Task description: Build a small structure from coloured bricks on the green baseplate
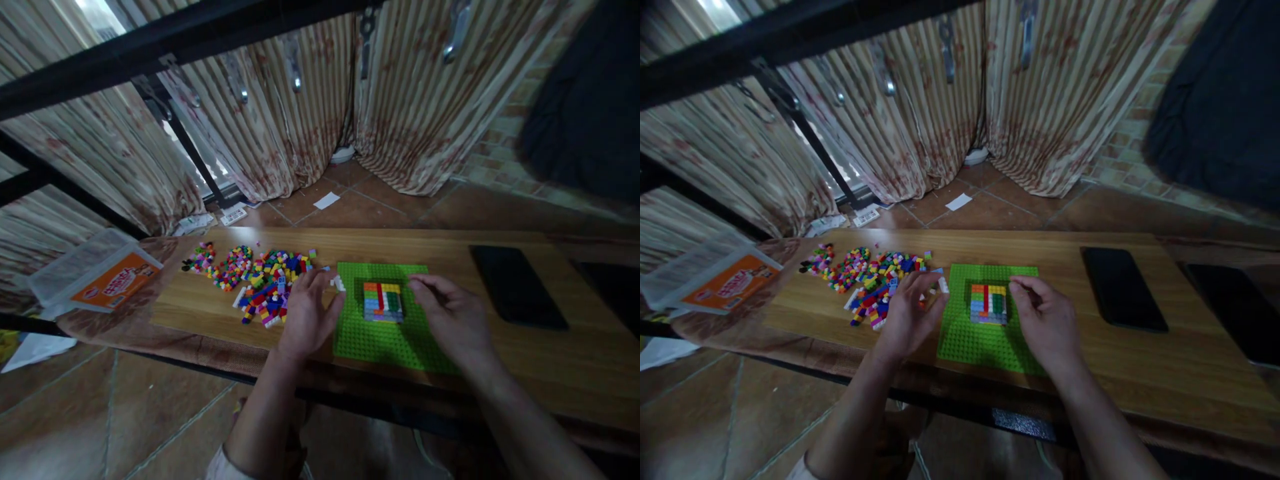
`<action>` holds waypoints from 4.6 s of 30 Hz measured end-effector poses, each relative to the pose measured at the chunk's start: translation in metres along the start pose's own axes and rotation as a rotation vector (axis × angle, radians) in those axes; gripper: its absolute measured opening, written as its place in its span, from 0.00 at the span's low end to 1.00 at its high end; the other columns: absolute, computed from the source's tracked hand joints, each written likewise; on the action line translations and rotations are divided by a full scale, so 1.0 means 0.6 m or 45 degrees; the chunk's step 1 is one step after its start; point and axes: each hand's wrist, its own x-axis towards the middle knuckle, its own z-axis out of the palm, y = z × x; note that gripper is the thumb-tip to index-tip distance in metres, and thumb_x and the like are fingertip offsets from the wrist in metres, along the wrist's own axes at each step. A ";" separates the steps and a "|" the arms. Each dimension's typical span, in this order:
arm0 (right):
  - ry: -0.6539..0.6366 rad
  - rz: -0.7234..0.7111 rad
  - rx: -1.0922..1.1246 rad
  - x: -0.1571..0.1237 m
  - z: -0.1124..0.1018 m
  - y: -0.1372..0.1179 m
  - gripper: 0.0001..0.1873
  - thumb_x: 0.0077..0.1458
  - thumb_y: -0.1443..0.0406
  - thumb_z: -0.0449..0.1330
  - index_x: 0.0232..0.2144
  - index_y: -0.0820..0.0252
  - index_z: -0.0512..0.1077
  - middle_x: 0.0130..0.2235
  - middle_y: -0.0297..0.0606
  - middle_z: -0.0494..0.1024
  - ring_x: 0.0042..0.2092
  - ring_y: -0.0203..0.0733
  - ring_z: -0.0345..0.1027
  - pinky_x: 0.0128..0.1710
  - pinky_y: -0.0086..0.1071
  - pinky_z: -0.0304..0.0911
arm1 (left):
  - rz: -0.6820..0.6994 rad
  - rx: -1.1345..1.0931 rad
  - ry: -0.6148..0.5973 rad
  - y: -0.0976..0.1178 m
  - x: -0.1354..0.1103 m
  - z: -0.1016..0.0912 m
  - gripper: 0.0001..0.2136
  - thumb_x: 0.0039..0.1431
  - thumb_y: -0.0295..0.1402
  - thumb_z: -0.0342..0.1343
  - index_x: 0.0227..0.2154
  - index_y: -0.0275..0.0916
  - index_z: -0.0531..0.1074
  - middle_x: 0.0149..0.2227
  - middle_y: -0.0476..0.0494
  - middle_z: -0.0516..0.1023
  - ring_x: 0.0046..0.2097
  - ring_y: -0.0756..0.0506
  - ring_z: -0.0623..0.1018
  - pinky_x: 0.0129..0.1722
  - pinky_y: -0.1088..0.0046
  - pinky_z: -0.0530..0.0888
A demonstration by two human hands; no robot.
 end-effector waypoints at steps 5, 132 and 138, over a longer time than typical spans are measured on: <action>-0.286 0.198 0.422 -0.007 0.006 -0.021 0.18 0.46 0.50 0.64 0.33 0.57 0.78 0.31 0.37 0.80 0.30 0.37 0.69 0.31 0.32 0.64 | 0.084 -0.281 -0.129 0.053 -0.010 0.029 0.13 0.61 0.35 0.56 0.48 0.43 0.72 0.47 0.43 0.76 0.51 0.44 0.73 0.54 0.65 0.70; 0.002 0.225 -0.007 0.045 -0.024 0.006 0.17 0.48 0.51 0.61 0.22 0.59 0.73 0.22 0.34 0.73 0.24 0.36 0.64 0.26 0.31 0.59 | -0.038 0.039 -0.355 -0.055 -0.041 -0.075 0.04 0.59 0.28 0.55 0.30 0.40 0.73 0.39 0.44 0.75 0.40 0.46 0.76 0.40 0.71 0.71; -0.109 0.063 0.119 0.034 -0.019 -0.017 0.14 0.48 0.53 0.63 0.24 0.58 0.75 0.23 0.33 0.74 0.25 0.34 0.63 0.27 0.29 0.60 | 0.026 -0.232 -0.412 -0.013 -0.034 -0.043 0.04 0.62 0.28 0.51 0.36 0.39 0.71 0.37 0.45 0.76 0.41 0.47 0.75 0.42 0.71 0.70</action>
